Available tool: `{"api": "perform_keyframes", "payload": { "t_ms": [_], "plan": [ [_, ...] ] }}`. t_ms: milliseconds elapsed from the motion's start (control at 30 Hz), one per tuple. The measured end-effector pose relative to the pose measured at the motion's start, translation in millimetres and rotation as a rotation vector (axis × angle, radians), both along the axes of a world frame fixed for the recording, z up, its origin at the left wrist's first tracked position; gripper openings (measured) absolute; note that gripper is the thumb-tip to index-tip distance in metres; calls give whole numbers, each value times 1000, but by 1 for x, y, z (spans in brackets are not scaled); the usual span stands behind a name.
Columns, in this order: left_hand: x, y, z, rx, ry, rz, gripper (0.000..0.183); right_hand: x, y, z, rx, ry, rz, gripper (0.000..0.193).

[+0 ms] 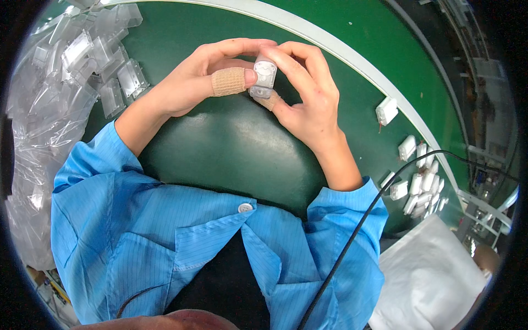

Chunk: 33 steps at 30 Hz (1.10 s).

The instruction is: The person assembles small electronic components into plastic housings using tweezers, connecting red wires to the components.

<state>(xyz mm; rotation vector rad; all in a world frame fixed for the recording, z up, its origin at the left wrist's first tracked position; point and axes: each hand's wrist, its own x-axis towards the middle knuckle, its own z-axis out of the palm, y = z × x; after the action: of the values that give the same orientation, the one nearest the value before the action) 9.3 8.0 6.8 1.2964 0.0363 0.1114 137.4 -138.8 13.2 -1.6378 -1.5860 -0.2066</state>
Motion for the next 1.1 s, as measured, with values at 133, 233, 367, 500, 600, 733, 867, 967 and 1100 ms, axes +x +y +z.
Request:
{"api": "perform_keyframes", "payload": {
  "t_ms": [133, 233, 367, 500, 600, 733, 867, 967, 1100],
  "plan": [
    [3, 0, -2, -10, 5, 15, 48, 0, 0, 0, -9, 2, -6, 57],
    [3, -1, -1, 2, 20, 35, 47, 2, 1, -1, -6, 15, 6, 57],
    [6, -3, -4, -25, 11, 4, 48, 0, -5, 2, -33, 28, -18, 55],
    [4, -5, -4, -63, 69, 56, 52, 0, -10, 2, -158, 90, 30, 63],
    [4, -7, -5, -153, 87, 49, 52, 6, -32, 6, -267, 263, -26, 66],
    [3, -7, -2, -245, 101, 64, 56, 43, -89, 17, -26, 215, -347, 32],
    [7, -5, -3, -195, 106, 26, 75, 79, -153, 21, 176, 542, -630, 18],
    [8, -5, -5, -195, 97, 15, 73, 83, -163, 25, 122, 477, -685, 18],
    [7, -10, -3, -199, 90, 26, 68, 83, -163, 23, 24, 449, -676, 17]
  ]
}}
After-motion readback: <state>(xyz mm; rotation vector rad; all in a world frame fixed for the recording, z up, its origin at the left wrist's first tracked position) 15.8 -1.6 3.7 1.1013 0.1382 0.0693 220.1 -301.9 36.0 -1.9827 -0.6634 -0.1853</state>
